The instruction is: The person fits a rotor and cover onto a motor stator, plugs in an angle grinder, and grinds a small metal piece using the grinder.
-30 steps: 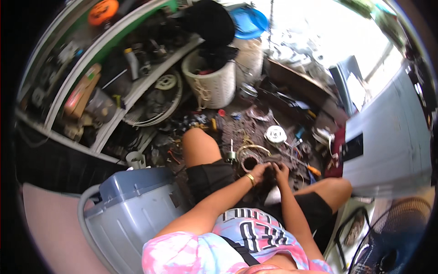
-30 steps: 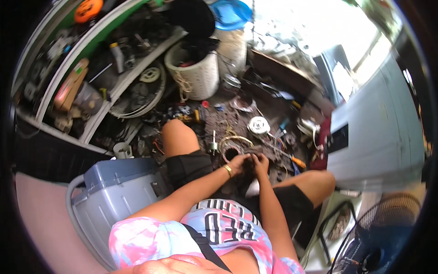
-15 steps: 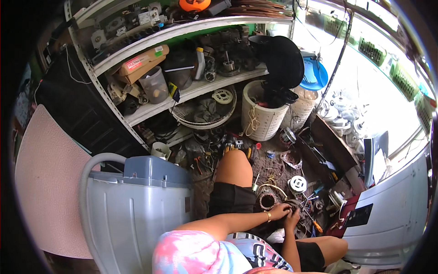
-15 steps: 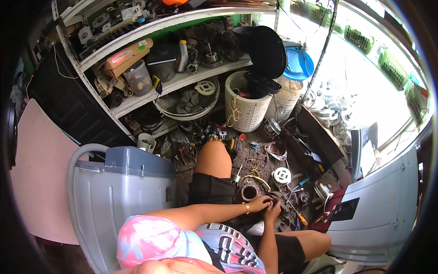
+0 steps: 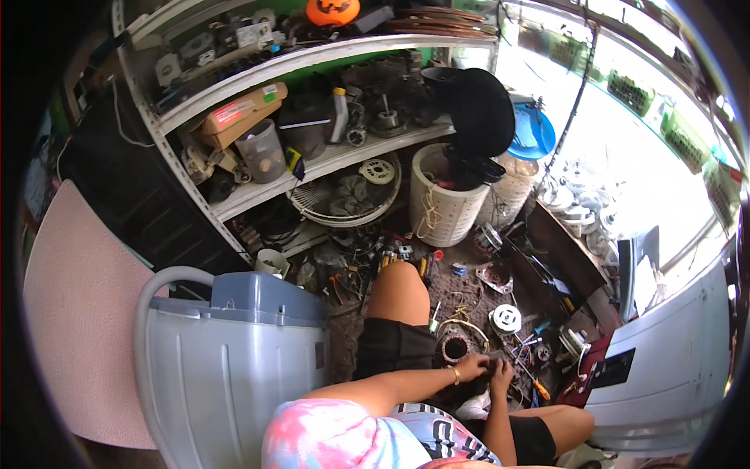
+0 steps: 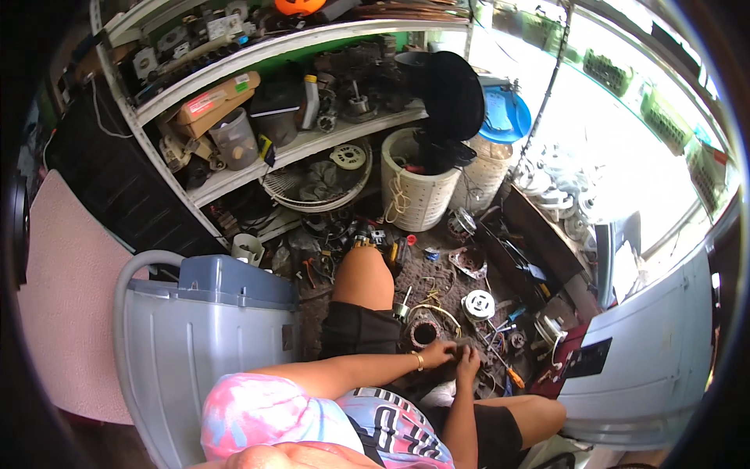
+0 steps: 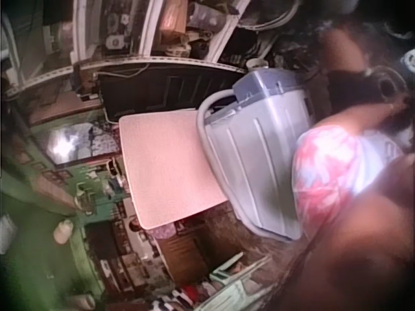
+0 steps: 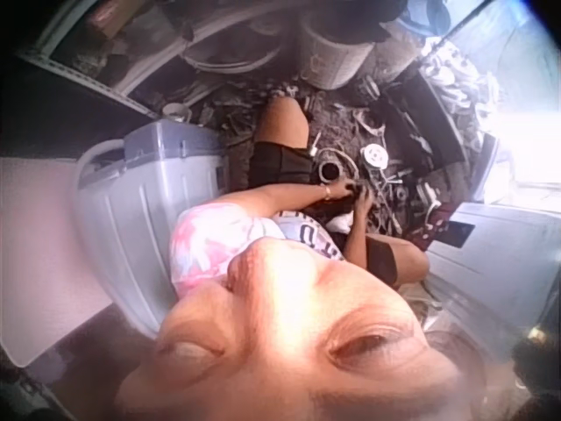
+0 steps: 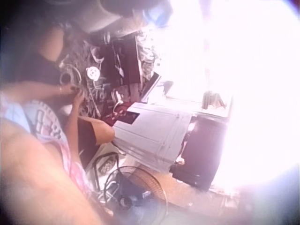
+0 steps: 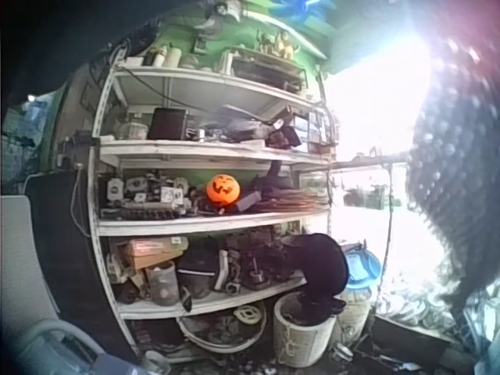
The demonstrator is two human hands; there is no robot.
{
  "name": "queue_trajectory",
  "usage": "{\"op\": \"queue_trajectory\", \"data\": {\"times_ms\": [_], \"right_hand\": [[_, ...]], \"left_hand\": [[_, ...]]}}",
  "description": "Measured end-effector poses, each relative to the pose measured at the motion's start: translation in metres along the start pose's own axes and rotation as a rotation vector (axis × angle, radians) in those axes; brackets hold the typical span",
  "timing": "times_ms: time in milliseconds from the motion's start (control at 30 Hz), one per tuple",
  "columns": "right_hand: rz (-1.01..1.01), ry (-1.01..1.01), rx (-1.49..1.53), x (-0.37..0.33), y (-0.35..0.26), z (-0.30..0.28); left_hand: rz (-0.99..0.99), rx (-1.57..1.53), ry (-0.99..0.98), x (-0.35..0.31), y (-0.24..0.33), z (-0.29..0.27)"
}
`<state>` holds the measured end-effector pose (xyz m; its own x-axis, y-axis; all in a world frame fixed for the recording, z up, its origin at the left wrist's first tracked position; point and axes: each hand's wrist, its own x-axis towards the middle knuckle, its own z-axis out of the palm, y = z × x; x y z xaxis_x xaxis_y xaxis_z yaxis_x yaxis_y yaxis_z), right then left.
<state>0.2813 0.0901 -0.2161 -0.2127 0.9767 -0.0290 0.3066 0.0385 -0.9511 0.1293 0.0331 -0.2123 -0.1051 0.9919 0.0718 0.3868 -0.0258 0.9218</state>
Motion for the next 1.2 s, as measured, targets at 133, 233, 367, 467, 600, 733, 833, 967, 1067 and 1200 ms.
{"op": "queue_trajectory", "data": {"times_ms": [133, 233, 367, 467, 600, 733, 833, 967, 1067, 1200], "right_hand": [[-0.287, -0.053, -0.064, -0.004, -0.030, 0.005], [-0.223, -0.015, -0.206, 0.000, -0.017, -0.006], [-0.129, 0.022, -0.290, -0.001, -0.013, -0.010], [-0.026, -0.091, 0.006, 0.011, 0.023, -0.032], [-0.166, -0.140, -0.004, 0.016, -0.005, -0.023], [-0.039, 0.222, -0.123, 0.003, 0.001, -0.017], [0.013, 0.242, -0.105, 0.003, -0.021, -0.005], [0.225, 0.295, -0.058, -0.001, -0.004, -0.030], [0.154, 0.433, -0.097, -0.006, -0.069, -0.037], [-0.326, 0.484, -0.055, -0.054, -0.139, -0.105]], "left_hand": [[-0.302, -0.448, -0.134, 0.013, -0.047, -0.009], [-0.681, -0.841, -0.271, 0.020, -0.032, -0.004], [-0.675, -0.837, -0.336, 0.022, -0.030, 0.009], [-0.953, -0.929, -0.532, 0.032, 0.013, 0.007], [-0.715, -1.027, -0.480, 0.033, -0.021, -0.014], [-0.665, -0.937, -0.494, 0.032, -0.019, 0.006], [-0.674, -0.926, -0.455, 0.038, -0.034, -0.011], [-0.657, -0.899, -0.559, 0.034, -0.008, 0.016], [-0.551, -1.244, -0.689, 0.059, -0.041, -0.015], [-0.460, -0.408, -0.136, 0.065, -0.031, -0.007]]}}
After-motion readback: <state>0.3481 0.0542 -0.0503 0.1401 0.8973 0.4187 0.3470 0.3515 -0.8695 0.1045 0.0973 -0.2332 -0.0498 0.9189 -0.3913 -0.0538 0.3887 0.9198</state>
